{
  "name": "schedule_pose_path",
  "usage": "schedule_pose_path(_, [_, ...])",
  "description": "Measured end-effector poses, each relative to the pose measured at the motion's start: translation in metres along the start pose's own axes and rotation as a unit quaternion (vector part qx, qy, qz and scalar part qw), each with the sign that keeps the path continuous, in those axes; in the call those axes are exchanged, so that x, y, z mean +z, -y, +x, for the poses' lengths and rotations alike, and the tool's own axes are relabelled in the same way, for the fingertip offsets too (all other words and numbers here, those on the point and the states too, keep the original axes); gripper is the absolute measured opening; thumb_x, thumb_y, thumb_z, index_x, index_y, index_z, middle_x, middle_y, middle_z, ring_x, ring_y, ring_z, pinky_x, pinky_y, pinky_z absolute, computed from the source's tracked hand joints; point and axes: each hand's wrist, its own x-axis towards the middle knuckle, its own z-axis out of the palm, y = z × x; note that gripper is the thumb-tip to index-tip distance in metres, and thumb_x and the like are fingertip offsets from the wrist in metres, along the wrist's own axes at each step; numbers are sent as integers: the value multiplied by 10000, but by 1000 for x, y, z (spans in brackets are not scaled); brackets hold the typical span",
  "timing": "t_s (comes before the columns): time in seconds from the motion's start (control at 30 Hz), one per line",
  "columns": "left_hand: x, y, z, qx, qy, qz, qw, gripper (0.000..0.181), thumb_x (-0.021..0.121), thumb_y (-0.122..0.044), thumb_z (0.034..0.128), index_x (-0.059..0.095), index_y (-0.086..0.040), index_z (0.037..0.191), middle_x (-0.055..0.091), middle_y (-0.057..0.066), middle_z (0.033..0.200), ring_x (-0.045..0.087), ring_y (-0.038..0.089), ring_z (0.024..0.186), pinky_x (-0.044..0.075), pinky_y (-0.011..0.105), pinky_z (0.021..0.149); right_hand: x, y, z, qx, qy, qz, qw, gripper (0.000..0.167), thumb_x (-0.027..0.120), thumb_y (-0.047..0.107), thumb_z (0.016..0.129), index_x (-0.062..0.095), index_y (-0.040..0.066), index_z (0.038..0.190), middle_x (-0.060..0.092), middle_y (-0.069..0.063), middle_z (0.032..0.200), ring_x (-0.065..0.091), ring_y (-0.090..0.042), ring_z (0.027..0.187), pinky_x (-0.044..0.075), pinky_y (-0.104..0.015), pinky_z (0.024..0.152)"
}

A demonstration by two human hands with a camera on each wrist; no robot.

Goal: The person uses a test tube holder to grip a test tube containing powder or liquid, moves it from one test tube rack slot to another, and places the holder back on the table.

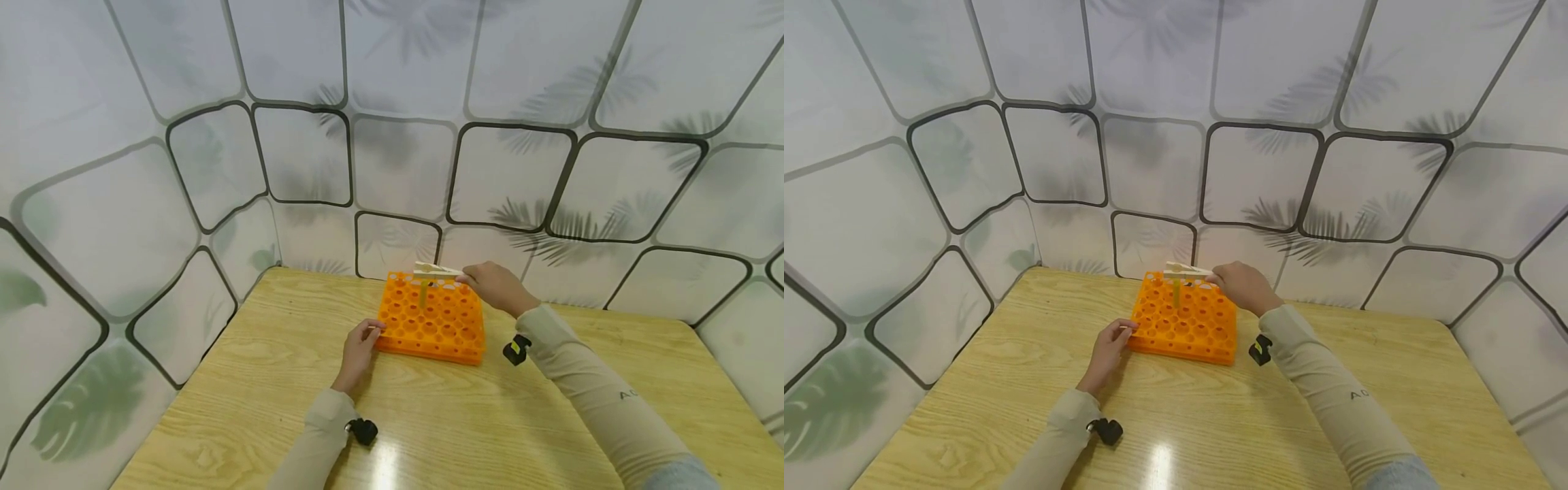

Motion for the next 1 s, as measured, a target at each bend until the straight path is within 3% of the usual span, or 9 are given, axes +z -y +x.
schedule_pose_path(0.5, [-1, 2, -1, 197, 38, 68, 9998, 248, 462, -139, 984, 610, 51, 1044, 613, 228, 1086, 586, 263, 938, 487, 308, 798, -2, 0, 0, -6, -31, -1, 10000, 363, 445, 281, 996, 457, 113, 674, 283, 21, 563, 275, -111, 508, 317, -278, 568])
schedule_pose_path(0.77, [-1, -2, -1, 80, 6, 33, 10000, 228, 465, -124, 982, 615, 36, 1045, 618, 211, 1094, 582, 249, 961, 483, 325, 824, -4, 1, 1, 29, -27, -54, 10000, 363, 445, 286, 995, 452, 124, 670, 270, 26, 562, 270, -108, 507, 325, -279, 574])
schedule_pose_path(1.0, [-4, -28, -12, 84, 114, -105, 9998, 220, 445, -36, 975, 581, 124, 1043, 588, 300, 1092, 560, 401, 985, 465, 503, 858, -5, 1, 1, -14, -41, -125, 9999, 364, 444, 293, 995, 449, 127, 671, 264, 28, 562, 268, -106, 505, 326, -277, 573])
